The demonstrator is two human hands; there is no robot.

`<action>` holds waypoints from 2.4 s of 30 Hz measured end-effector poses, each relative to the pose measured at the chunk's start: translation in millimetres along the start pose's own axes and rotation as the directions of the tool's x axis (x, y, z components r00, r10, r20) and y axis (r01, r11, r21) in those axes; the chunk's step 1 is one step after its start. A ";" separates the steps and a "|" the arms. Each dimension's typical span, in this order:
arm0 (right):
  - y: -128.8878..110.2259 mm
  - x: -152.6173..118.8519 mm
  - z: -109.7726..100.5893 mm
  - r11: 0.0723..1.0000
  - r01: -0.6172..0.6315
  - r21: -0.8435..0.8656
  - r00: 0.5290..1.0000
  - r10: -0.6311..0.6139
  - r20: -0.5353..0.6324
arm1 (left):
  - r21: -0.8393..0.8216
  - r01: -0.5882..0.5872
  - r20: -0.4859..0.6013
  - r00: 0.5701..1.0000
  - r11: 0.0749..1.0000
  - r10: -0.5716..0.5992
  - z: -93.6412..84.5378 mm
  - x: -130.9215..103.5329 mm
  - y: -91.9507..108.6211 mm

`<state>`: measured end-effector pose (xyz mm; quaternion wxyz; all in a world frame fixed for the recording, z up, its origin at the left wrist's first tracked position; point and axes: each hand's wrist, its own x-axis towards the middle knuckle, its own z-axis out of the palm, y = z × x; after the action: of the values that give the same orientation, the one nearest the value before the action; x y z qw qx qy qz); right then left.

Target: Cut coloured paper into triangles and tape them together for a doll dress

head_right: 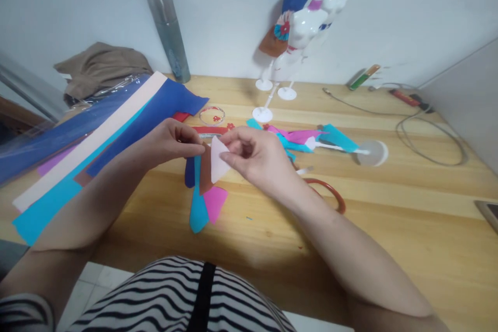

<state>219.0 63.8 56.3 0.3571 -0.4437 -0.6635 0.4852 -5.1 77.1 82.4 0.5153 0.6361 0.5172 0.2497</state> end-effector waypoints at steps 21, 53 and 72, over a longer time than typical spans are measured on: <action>10.6 -0.5 9.5 0.981 0.034 -0.191 0.997 -0.045 -0.055 | 0.012 -0.024 -0.009 1.000 1.000 0.024 7.0 0.3 -5.5; 10.7 1.3 11.7 0.950 0.045 -0.310 0.991 -0.082 -0.106 | 0.010 -0.040 0.000 0.999 0.999 0.040 13.8 0.1 -9.5; 10.5 5.4 9.0 0.982 0.078 -0.174 0.996 -0.086 -0.039 | 0.076 -0.175 0.026 0.985 0.982 0.173 14.7 -5.5 -6.1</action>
<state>211.5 67.4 44.0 0.3521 -0.4564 -0.7124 0.4004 3.1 65.8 73.0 0.4712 0.7008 0.4641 0.2673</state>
